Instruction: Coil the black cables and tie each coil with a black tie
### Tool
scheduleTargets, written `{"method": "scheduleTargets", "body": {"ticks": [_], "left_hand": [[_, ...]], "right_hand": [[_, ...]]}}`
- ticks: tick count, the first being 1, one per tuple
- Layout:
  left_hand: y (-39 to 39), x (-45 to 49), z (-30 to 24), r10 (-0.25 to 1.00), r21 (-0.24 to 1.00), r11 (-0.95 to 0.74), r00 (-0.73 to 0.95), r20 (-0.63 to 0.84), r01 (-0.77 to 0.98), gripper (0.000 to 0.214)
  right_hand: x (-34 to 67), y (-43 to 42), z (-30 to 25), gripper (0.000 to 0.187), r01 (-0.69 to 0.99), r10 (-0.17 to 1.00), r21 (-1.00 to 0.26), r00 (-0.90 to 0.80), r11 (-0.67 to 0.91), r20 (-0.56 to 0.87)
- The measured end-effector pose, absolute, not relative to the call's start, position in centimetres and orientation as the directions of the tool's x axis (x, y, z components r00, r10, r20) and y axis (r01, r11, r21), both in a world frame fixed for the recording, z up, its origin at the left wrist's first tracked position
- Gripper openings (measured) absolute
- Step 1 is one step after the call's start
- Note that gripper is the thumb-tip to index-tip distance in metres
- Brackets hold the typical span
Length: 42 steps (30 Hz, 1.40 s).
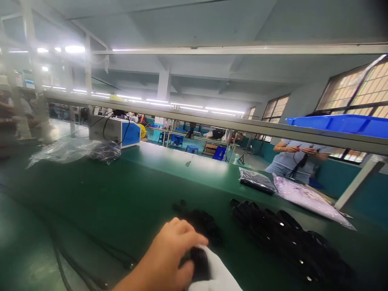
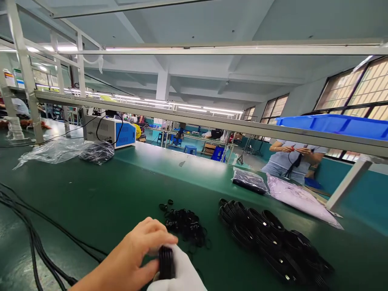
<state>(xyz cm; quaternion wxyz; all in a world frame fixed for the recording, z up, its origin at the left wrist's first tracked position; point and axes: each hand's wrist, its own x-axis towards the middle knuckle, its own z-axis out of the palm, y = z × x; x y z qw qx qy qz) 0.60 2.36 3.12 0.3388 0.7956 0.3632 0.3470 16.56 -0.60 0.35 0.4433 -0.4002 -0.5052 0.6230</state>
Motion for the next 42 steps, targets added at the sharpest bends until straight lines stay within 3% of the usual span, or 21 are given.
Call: {"method": "scheduleTargets", "body": {"ticks": [2, 7, 11, 14, 18, 20, 23, 26, 29, 31, 33, 35, 38, 42], "left_hand": [[2.4, 1.0, 2.5, 0.787, 0.69, -0.59, 0.492, 0.373, 0.42, 0.046], [2.9, 1.1, 0.7, 0.857, 0.766, -0.489, 0.393, 0.333, 0.416, 0.037], [3.1, 1.0, 0.3, 0.883, 0.806, -0.429, 0.374, 0.282, 0.407, 0.031], [3.0, 1.0, 0.7, 0.908, 0.852, -0.372, 0.334, 0.253, 0.368, 0.027], [2.9, 0.9, 1.2, 0.908, 0.876, -0.371, 0.319, 0.272, 0.309, 0.022], [3.1, 0.8, 1.3, 0.907, 0.86, -0.382, 0.314, 0.28, 0.337, 0.023], [3.5, 0.3, 1.7, 0.917, 0.808, -0.371, 0.317, 0.242, 0.457, 0.025], [4.3, -0.9, 2.3, 0.892, 0.817, -0.357, 0.425, 0.154, 0.453, 0.031], [5.2, -2.2, 2.8, 0.753, 0.933, -0.292, 0.652, 0.088, 0.21, 0.043], [5.6, -2.6, 2.8, 0.707, 0.973, -0.196, 0.705, 0.055, 0.121, 0.04], [5.9, -2.6, 2.7, 0.742, 0.976, -0.145, 0.671, 0.0, 0.16, 0.036], [5.9, -2.1, 2.7, 0.795, 0.952, -0.166, 0.606, -0.025, 0.257, 0.033], [5.6, -1.3, 2.3, 0.856, 0.903, -0.231, 0.517, 0.011, 0.363, 0.031], [4.8, -0.9, 1.1, 0.945, 0.904, -0.209, 0.315, 0.089, 0.372, 0.03]], "right_hand": [[16.5, -0.3, -0.2, 0.047, -0.196, 0.956, -0.975, -0.289, -0.107, -0.047], [16.2, -0.4, -1.4, 0.04, -0.513, 0.894, -0.779, -0.427, -0.36, -0.132], [16.2, -0.4, -2.0, 0.026, -0.55, 0.872, -0.751, -0.484, -0.365, -0.07], [16.1, -0.2, -2.2, 0.03, -0.59, 0.843, -0.69, -0.535, -0.419, -0.055], [15.5, -0.1, -2.0, 0.042, -0.542, 0.861, -0.776, -0.508, -0.321, -0.001], [15.1, 0.0, -2.1, 0.045, -0.517, 0.865, -0.806, -0.501, -0.288, 0.012], [14.7, 0.3, -2.9, 0.048, -0.587, 0.883, -0.732, -0.468, -0.346, -0.042], [14.5, 0.8, -4.0, 0.046, -0.667, 0.884, -0.623, -0.459, -0.409, -0.089], [14.4, 1.2, -4.5, 0.052, -0.647, 0.819, -0.572, -0.569, -0.505, -0.078], [14.5, 1.1, -4.3, 0.055, -0.625, 0.803, -0.578, -0.588, -0.525, -0.093], [14.7, 0.9, -3.8, 0.058, -0.597, 0.834, -0.629, -0.529, -0.499, -0.159], [15.0, 0.7, -3.2, 0.058, -0.494, 0.881, -0.764, -0.428, -0.414, -0.201], [15.4, 0.4, -2.6, 0.077, -0.281, 0.938, -0.925, -0.303, -0.256, -0.168], [15.3, 0.2, -2.5, 0.074, -0.36, 0.944, -0.901, -0.3, -0.243, -0.135]]}}
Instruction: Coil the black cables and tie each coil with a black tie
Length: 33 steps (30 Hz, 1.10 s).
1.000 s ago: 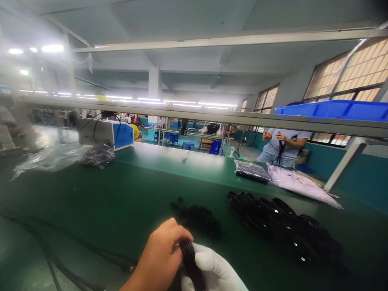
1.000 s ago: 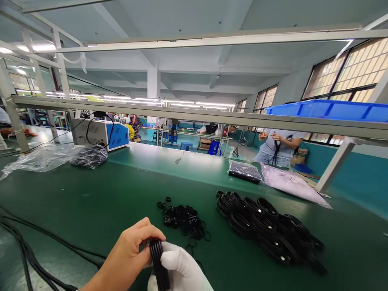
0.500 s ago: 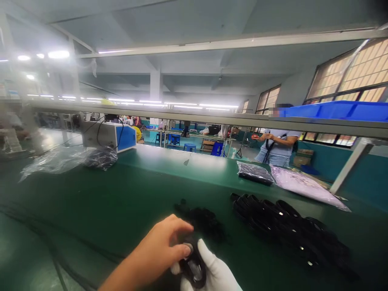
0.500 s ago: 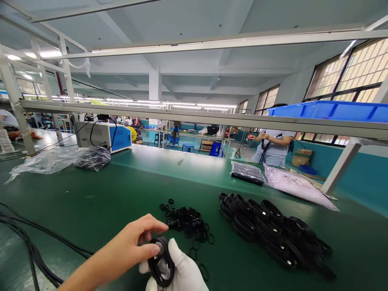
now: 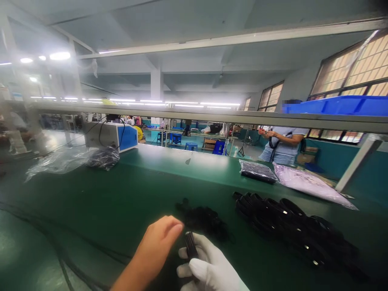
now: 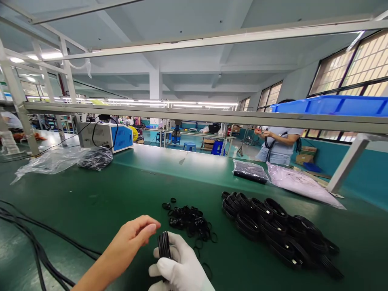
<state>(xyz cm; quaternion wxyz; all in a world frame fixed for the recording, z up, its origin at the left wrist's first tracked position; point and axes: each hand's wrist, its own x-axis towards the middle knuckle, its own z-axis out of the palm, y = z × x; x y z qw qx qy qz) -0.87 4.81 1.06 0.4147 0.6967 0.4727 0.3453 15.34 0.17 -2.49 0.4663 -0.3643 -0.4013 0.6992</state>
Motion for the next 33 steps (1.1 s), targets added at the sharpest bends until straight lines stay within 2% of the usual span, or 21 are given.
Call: {"method": "scheduleTargets", "body": {"ticks": [2, 5, 7, 10, 13, 16, 17, 19, 21, 23, 27, 30, 33], "left_hand": [[4.4, -0.8, 0.1, 0.946, 0.959, -0.076, 0.325, -0.017, 0.272, 0.026], [3.9, -0.5, -1.5, 0.896, 0.991, 0.116, 0.424, -0.136, 0.073, 0.024], [3.8, -0.2, -2.4, 0.885, 0.987, 0.159, 0.445, -0.136, -0.014, 0.03], [3.8, 0.1, -3.3, 0.876, 0.977, 0.19, 0.465, -0.125, -0.095, 0.032], [3.7, 0.0, -3.4, 0.865, 0.983, 0.169, 0.489, -0.112, -0.074, 0.03], [3.5, -0.5, -2.6, 0.899, 0.989, 0.066, 0.422, -0.117, 0.133, 0.017], [3.4, -0.7, -2.3, 0.93, 0.978, -0.015, 0.361, -0.063, 0.21, 0.012], [3.1, -0.7, -1.8, 0.953, 0.915, -0.225, 0.271, 0.135, 0.335, 0.025], [2.8, -0.6, -1.7, 0.912, 0.821, -0.399, 0.271, 0.308, 0.409, 0.037], [2.6, -0.4, -2.0, 0.87, 0.755, -0.491, 0.283, 0.403, 0.435, 0.037], [2.7, -0.1, -3.0, 0.855, 0.745, -0.517, 0.21, 0.474, 0.421, 0.032], [2.9, 0.1, -3.2, 0.856, 0.761, -0.516, 0.202, 0.477, 0.392, 0.031], [3.1, 0.2, -2.7, 0.867, 0.771, -0.499, 0.219, 0.449, 0.395, 0.033]], "right_hand": [[15.3, 0.2, -2.5, 0.073, -0.398, 0.942, -0.885, -0.316, -0.24, -0.113], [15.2, 0.3, -2.7, 0.078, -0.365, 0.939, -0.902, -0.328, -0.229, -0.105], [15.2, 0.5, -2.8, 0.078, -0.346, 0.936, -0.911, -0.338, -0.223, -0.101], [15.1, 0.5, -2.6, 0.063, -0.386, 0.919, -0.891, -0.385, -0.239, -0.079], [14.9, 0.3, -2.1, 0.048, -0.444, 0.897, -0.853, -0.439, -0.274, -0.06], [14.8, 0.0, -1.7, 0.05, -0.491, 0.897, -0.816, -0.436, -0.306, -0.074], [14.8, 0.0, -1.8, 0.051, -0.498, 0.896, -0.807, -0.435, -0.317, -0.084], [14.9, 0.3, -2.2, 0.053, -0.455, 0.894, -0.83, -0.433, -0.324, -0.112], [15.1, 0.7, -3.0, 0.053, -0.34, 0.895, -0.892, -0.424, -0.299, -0.138], [15.3, 1.2, -3.9, 0.054, -0.28, 0.895, -0.922, -0.426, -0.268, -0.13], [15.1, 1.3, -4.7, 0.057, -0.351, 0.888, -0.896, -0.45, -0.273, -0.094], [14.7, 0.7, -4.0, 0.058, -0.385, 0.907, -0.885, -0.411, -0.261, -0.089], [14.4, 0.1, -3.0, 0.058, -0.441, 0.885, -0.841, -0.456, -0.313, -0.09]]}}
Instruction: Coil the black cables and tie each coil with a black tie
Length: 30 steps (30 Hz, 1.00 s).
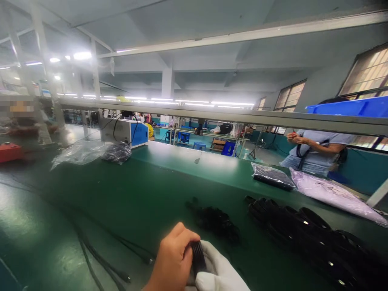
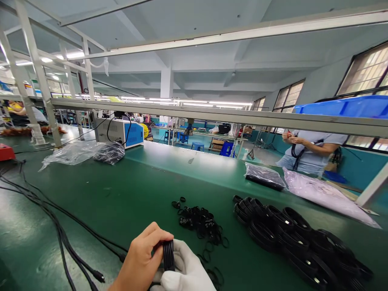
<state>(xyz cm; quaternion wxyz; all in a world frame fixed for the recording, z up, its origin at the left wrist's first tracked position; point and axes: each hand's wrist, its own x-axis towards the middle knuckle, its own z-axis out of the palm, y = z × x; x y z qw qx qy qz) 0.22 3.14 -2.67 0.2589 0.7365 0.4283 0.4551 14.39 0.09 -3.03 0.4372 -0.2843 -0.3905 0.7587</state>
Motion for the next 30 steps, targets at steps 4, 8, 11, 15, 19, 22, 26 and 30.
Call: {"method": "scheduleTargets", "body": {"ticks": [4, 8, 11, 15, 19, 22, 26, 30], "left_hand": [[3.7, -0.9, -0.9, 0.935, 0.872, -0.329, 0.253, 0.248, 0.363, 0.026], [4.3, -3.1, 0.2, 0.874, 0.991, -0.12, 0.48, 0.076, 0.062, 0.034], [4.7, -3.9, -0.4, 0.738, 0.992, 0.028, 0.672, 0.062, -0.123, 0.046], [5.0, -3.7, -1.7, 0.74, 0.989, 0.049, 0.67, 0.06, -0.142, 0.045], [4.9, -3.0, -1.7, 0.842, 0.994, -0.086, 0.539, 0.04, 0.061, 0.04], [4.8, -2.6, -1.7, 0.901, 0.985, -0.154, 0.42, 0.111, 0.071, 0.032], [4.8, -2.6, -2.2, 0.943, 0.99, -0.131, 0.316, 0.105, 0.061, 0.029], [4.6, -2.6, -2.4, 0.907, 0.994, -0.107, 0.409, 0.094, 0.008, 0.037]], "right_hand": [[14.9, -0.3, -2.6, 0.044, -0.569, 0.787, -0.64, -0.61, -0.517, -0.093], [15.2, -0.3, -2.6, 0.053, -0.548, 0.684, -0.508, -0.72, -0.665, -0.117], [14.7, -0.3, -2.2, 0.052, -0.558, 0.679, -0.477, -0.725, -0.679, -0.119], [13.9, 0.0, -2.2, 0.046, -0.544, 0.761, -0.597, -0.621, -0.59, -0.186], [13.9, 0.5, -3.2, 0.066, -0.312, 0.902, -0.889, -0.378, -0.335, -0.207], [14.0, 0.7, -3.6, 0.06, -0.198, 0.946, -0.944, -0.244, -0.263, -0.212], [13.6, 0.1, -2.9, 0.054, -0.047, 0.972, -0.974, -0.093, -0.221, -0.216], [13.5, -0.2, -2.9, 0.049, -0.317, 0.954, -0.913, -0.234, -0.258, -0.188]]}}
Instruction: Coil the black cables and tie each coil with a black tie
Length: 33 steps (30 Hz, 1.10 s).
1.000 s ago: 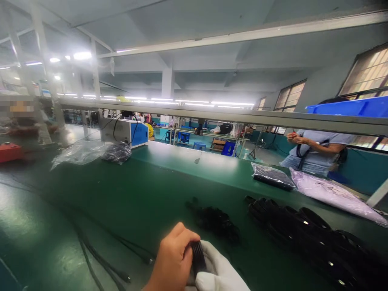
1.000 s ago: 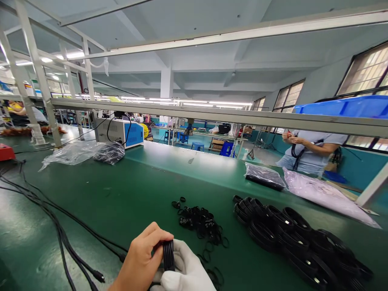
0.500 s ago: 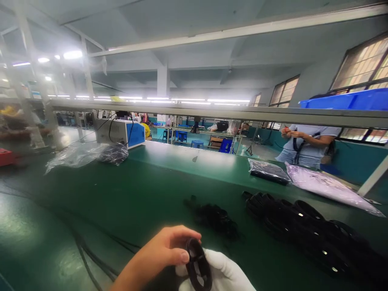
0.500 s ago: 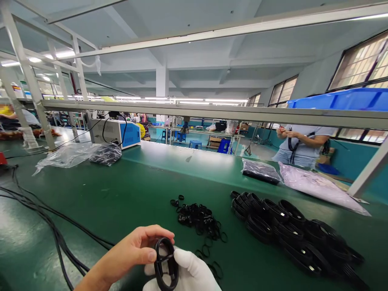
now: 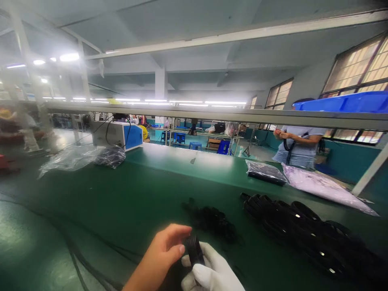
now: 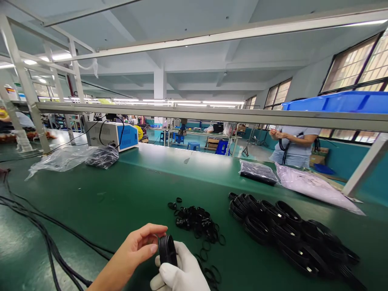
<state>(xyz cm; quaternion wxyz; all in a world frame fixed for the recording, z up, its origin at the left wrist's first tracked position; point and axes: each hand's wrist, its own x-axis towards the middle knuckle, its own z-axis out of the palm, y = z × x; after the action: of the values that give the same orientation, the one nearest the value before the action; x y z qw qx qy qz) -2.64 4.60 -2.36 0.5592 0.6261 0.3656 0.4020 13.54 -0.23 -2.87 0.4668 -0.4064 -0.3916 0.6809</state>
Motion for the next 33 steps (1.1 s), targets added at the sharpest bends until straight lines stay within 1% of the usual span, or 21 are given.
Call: {"method": "scheduleTargets", "body": {"ticks": [1, 2, 4, 5, 6, 7, 8, 9, 10, 11, 12, 13, 15, 17, 20, 22, 25, 27, 29, 31, 33], "left_hand": [[4.4, -2.5, -2.2, 0.907, 0.991, -0.133, 0.407, 0.108, 0.034, 0.037], [4.2, -2.3, -2.1, 0.915, 0.981, -0.163, 0.387, 0.111, 0.104, 0.036], [3.8, -1.7, -1.9, 0.945, 0.914, -0.219, 0.307, 0.112, 0.341, 0.034], [3.6, -1.4, -1.8, 0.956, 0.855, -0.241, 0.263, 0.129, 0.459, 0.031], [3.5, -1.1, -1.9, 0.962, 0.8, -0.256, 0.226, 0.154, 0.543, 0.028], [3.5, -0.9, -2.1, 0.96, 0.765, -0.274, 0.205, 0.188, 0.582, 0.027], [3.5, -0.7, -2.3, 0.952, 0.754, -0.306, 0.205, 0.229, 0.581, 0.029], [3.5, -0.6, -2.6, 0.938, 0.758, -0.346, 0.219, 0.269, 0.552, 0.03], [3.5, -0.6, -2.8, 0.921, 0.767, -0.388, 0.24, 0.306, 0.511, 0.031], [3.5, -0.6, -3.1, 0.901, 0.771, -0.431, 0.262, 0.344, 0.469, 0.032], [3.5, -0.6, -3.2, 0.881, 0.769, -0.47, 0.282, 0.379, 0.433, 0.032], [3.5, -0.6, -3.3, 0.861, 0.762, -0.505, 0.301, 0.41, 0.405, 0.032], [3.4, -0.6, -3.2, 0.838, 0.757, -0.539, 0.32, 0.441, 0.369, 0.032], [3.4, -0.7, -2.9, 0.868, 0.798, -0.491, 0.282, 0.41, 0.35, 0.029], [3.6, -0.8, -2.8, 0.952, 0.917, -0.281, 0.206, 0.228, 0.284, 0.017], [3.9, -0.8, -3.1, 0.961, 0.969, -0.146, 0.26, 0.091, 0.2, 0.018], [4.2, -0.5, -3.8, 0.926, 0.997, -0.019, 0.379, -0.009, 0.071, 0.019], [4.3, -0.3, -4.2, 0.914, 1.0, 0.022, 0.404, -0.027, 0.018, 0.021], [4.3, -0.3, -4.4, 0.908, 0.998, 0.054, 0.417, -0.039, -0.024, 0.024], [4.3, -0.4, -4.5, 0.89, 0.993, 0.093, 0.454, -0.052, -0.07, 0.028], [4.2, -0.6, -4.4, 0.869, 0.99, 0.125, 0.489, -0.075, -0.072, 0.03]], "right_hand": [[13.7, -0.2, -3.1, 0.05, -0.238, 0.962, -0.945, -0.206, -0.226, -0.178], [13.9, 0.0, -3.5, 0.053, -0.092, 0.976, -0.979, -0.138, -0.179, -0.166], [14.2, 0.3, -4.1, 0.064, 0.211, 0.995, -0.972, 0.019, -0.099, -0.098], [14.2, 0.4, -4.4, 0.07, 0.294, 0.996, -0.953, 0.062, -0.078, -0.062], [14.3, 0.6, -4.4, 0.072, 0.313, 0.996, -0.947, 0.063, -0.075, -0.058], [14.2, 0.6, -4.4, 0.069, 0.261, 0.995, -0.96, 0.027, -0.098, -0.095], [14.2, 0.6, -4.2, 0.062, 0.143, 0.988, -0.979, -0.043, -0.142, -0.15], [14.2, 0.6, -3.9, 0.055, -0.021, 0.971, -0.979, -0.133, -0.201, -0.197], [14.2, 0.5, -3.5, 0.052, -0.192, 0.95, -0.946, -0.229, -0.26, -0.214], [14.2, 0.4, -3.2, 0.051, -0.336, 0.929, -0.892, -0.316, -0.301, -0.195], [14.3, 0.3, -3.0, 0.05, -0.43, 0.91, -0.844, -0.387, -0.322, -0.15], [14.3, 0.2, -2.8, 0.05, -0.478, 0.895, -0.818, -0.435, -0.32, -0.096], [14.4, 0.0, -2.8, 0.051, -0.495, 0.87, -0.813, -0.493, -0.308, -0.03], [14.4, -0.1, -3.0, 0.057, -0.507, 0.876, -0.803, -0.48, -0.314, -0.04], [14.5, 0.0, -3.5, 0.07, -0.504, 0.917, -0.797, -0.369, -0.334, -0.151], [14.5, 0.2, -3.7, 0.076, -0.468, 0.934, -0.824, -0.3, -0.321, -0.193], [14.4, 0.5, -3.5, 0.07, -0.388, 0.951, -0.881, -0.25, -0.271, -0.183], [14.3, 0.6, -3.2, 0.064, -0.317, 0.953, -0.913, -0.242, -0.256, -0.183], [14.2, 0.7, -3.0, 0.059, -0.272, 0.945, -0.928, -0.272, -0.254, -0.179], [14.1, 0.7, -3.0, 0.054, -0.292, 0.931, -0.921, -0.332, -0.257, -0.155], [14.2, 0.6, -3.3, 0.053, -0.337, 0.922, -0.905, -0.364, -0.261, -0.131]]}}
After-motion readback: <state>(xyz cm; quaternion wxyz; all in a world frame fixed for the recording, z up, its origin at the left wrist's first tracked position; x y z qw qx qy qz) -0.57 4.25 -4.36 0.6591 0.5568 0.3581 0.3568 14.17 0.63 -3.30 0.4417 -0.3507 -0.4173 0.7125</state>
